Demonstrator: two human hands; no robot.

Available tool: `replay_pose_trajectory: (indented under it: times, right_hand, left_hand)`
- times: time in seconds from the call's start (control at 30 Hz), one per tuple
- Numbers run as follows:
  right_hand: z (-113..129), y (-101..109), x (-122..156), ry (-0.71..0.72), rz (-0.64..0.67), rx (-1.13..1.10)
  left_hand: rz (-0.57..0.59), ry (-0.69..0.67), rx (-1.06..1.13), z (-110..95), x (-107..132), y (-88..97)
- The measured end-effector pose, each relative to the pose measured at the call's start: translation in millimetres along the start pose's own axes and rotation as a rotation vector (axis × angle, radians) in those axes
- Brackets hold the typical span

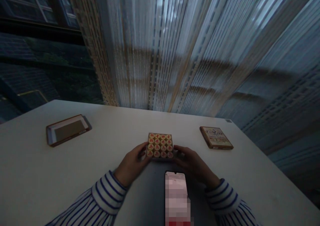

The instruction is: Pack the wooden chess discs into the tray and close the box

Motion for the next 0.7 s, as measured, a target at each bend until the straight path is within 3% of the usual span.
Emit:
replay_pose_trajectory:
  times: [0.27, 0.7]
  right_hand:
    - [3.5, -2.5, -3.0, 0.029, -0.002, -0.020]
    - [1.2, -3.2, -1.6, -0.013, 0.010, -0.045]
  left_hand:
    - [-0.023, -0.070, -0.127, 0.5, 0.9, 1.0]
    - [-0.017, -0.086, -0.106, -1.9, 1.3, -1.7]
Point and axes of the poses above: each hand's wrist, its own x-axis away from the middle knuckle, its own y-axis out of the back of the hand, z = x × y, the point moved 1 cm from there along -x, towards the middle knuckle, and after that the axes turned 5 degrees about y, right-handed, at the moved point
